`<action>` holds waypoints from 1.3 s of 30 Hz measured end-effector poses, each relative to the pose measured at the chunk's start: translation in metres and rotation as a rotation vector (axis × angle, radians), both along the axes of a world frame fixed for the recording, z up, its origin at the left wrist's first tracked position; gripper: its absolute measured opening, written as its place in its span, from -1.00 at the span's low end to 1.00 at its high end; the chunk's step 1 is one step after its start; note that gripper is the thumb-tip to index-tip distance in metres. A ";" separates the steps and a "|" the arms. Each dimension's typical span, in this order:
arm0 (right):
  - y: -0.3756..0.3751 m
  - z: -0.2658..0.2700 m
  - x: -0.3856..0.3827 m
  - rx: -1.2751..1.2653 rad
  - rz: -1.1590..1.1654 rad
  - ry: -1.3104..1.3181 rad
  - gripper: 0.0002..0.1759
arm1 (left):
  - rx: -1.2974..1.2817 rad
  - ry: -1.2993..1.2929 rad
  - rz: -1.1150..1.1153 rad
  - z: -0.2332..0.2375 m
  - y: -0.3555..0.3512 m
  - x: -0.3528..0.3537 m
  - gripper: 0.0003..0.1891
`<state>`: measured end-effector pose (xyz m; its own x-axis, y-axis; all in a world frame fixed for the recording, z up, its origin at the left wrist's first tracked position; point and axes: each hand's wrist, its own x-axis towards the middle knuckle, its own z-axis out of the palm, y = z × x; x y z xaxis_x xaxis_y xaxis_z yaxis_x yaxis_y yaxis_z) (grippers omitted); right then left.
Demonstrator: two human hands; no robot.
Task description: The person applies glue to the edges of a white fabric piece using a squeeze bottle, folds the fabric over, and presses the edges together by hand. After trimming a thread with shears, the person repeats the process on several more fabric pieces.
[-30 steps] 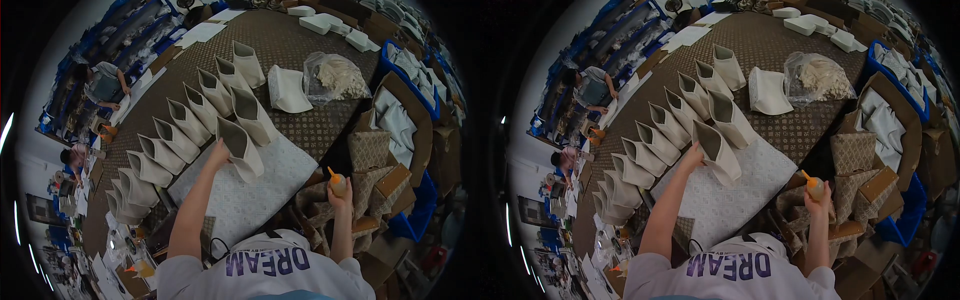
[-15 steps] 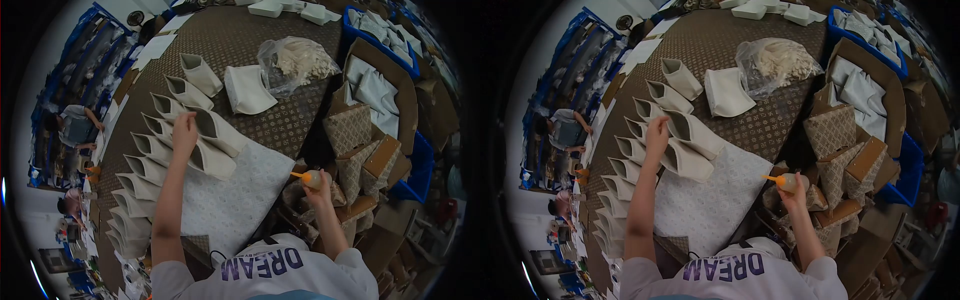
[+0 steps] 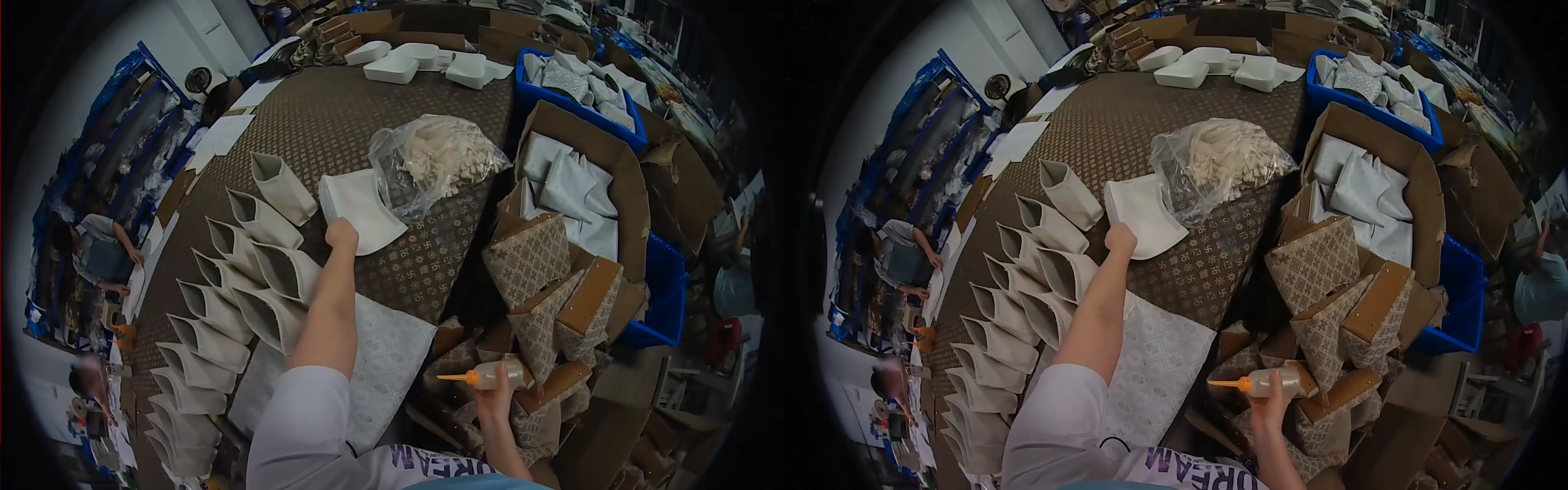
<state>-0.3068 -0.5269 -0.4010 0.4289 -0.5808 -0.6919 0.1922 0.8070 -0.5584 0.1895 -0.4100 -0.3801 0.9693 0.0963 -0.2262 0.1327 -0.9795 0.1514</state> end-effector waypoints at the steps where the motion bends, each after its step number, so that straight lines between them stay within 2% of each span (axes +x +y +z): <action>1: 0.001 0.004 -0.001 -0.006 0.016 -0.008 -0.39 | 0.066 0.011 -0.104 0.013 -0.001 0.000 -0.61; 2: 0.005 0.008 -0.006 -0.006 0.034 -0.006 -0.38 | 0.134 0.035 -0.207 0.028 0.001 -0.005 -0.62; 4: 0.006 0.006 -0.002 0.081 0.024 -0.020 -0.39 | -0.014 -0.070 -0.161 0.090 0.004 -0.027 -0.68; 5: 0.006 0.009 0.003 0.148 0.020 -0.016 -0.39 | 0.026 -0.034 -0.210 0.111 0.016 -0.021 -0.74; 7: 0.009 0.018 0.009 0.165 0.068 -0.080 -0.41 | -0.135 0.152 -0.355 0.137 0.069 -0.014 -0.70; 9: 0.015 0.027 0.019 0.189 0.071 -0.067 -0.41 | -0.463 -0.013 -0.286 0.207 0.128 -0.096 -0.65; 11: 0.023 0.023 0.019 0.293 0.110 -0.110 -0.41 | -0.633 -0.069 -0.442 0.230 0.214 -0.145 -0.72; 12: 0.025 0.018 0.021 0.380 0.143 -0.161 -0.40 | -0.726 -0.107 -0.331 0.250 0.249 -0.189 -0.73; 13: 0.037 0.029 0.025 0.226 0.205 -0.166 -0.40 | -0.817 -0.152 -0.218 0.264 0.281 -0.233 -0.74; 14: 0.046 0.034 0.028 0.223 0.205 -0.092 -0.40 | -0.827 -0.167 -0.142 0.262 0.321 -0.265 -0.74; 15: 0.054 0.034 0.030 0.216 0.211 -0.018 -0.41 | -0.836 -0.186 -0.061 0.258 0.367 -0.300 -0.74; 16: 0.063 0.029 0.032 0.245 0.225 -0.058 -0.42 | -0.844 -0.207 0.024 0.253 0.413 -0.337 -0.73; 18: 0.080 0.018 0.030 0.281 0.405 -0.134 -0.37 | -0.693 -0.228 -0.018 0.235 0.502 -0.414 -0.77; 19: 0.091 0.012 0.034 0.274 0.448 -0.076 -0.40 | -0.622 -0.235 -0.041 0.224 0.538 -0.452 -0.78; 20: 0.109 0.014 0.035 0.260 0.510 -0.055 -0.41 | -0.752 -0.227 -0.004 0.214 0.564 -0.488 -0.78; 22: 0.137 0.018 0.043 0.214 0.636 -0.020 -0.43 | -0.240 -0.304 -0.073 0.183 0.602 -0.548 -0.79; 23: 0.153 0.021 0.046 0.274 0.709 -0.018 -0.44 | 0.019 -0.310 -0.094 0.160 0.616 -0.578 -0.79; 24: 0.167 0.023 0.050 0.255 0.779 -0.003 -0.44 | 0.208 -0.325 0.088 0.122 0.618 -0.608 -0.68; 26: 0.203 0.025 0.058 0.233 0.899 0.017 -0.44 | 0.234 -0.396 0.463 0.072 0.591 -0.650 -0.50; 28: 0.240 0.042 0.058 0.210 0.946 0.048 -0.45 | 0.096 -0.552 0.810 -0.019 0.577 -0.688 -0.32; 30: 0.265 0.049 0.060 0.164 1.010 0.050 -0.45 | -0.226 -0.410 1.237 -0.031 0.524 -0.700 -0.23; 31: 0.275 0.052 0.060 0.165 1.040 0.052 -0.45 | -0.345 -0.422 1.328 -0.034 0.500 -0.699 -0.20; 33: 0.297 0.055 0.057 0.171 1.074 0.050 -0.46 | -0.524 -0.465 1.428 -0.033 0.480 -0.702 -0.17; 35: 0.304 0.043 0.060 0.314 1.083 0.051 -0.47 | -0.646 -0.514 1.416 -0.029 0.470 -0.690 -0.16; 37: 0.310 0.045 0.053 0.376 1.128 0.009 -0.50 | -0.604 -0.498 1.560 -0.030 0.473 -0.678 -0.27; 38: 0.318 0.051 0.048 0.332 1.069 0.045 -0.54 | -0.613 -0.556 1.604 -0.021 0.472 -0.673 -0.30; 39: 0.320 0.056 0.042 0.297 1.065 -0.004 -0.58 | -0.623 -0.679 1.553 -0.065 0.479 -0.678 -0.32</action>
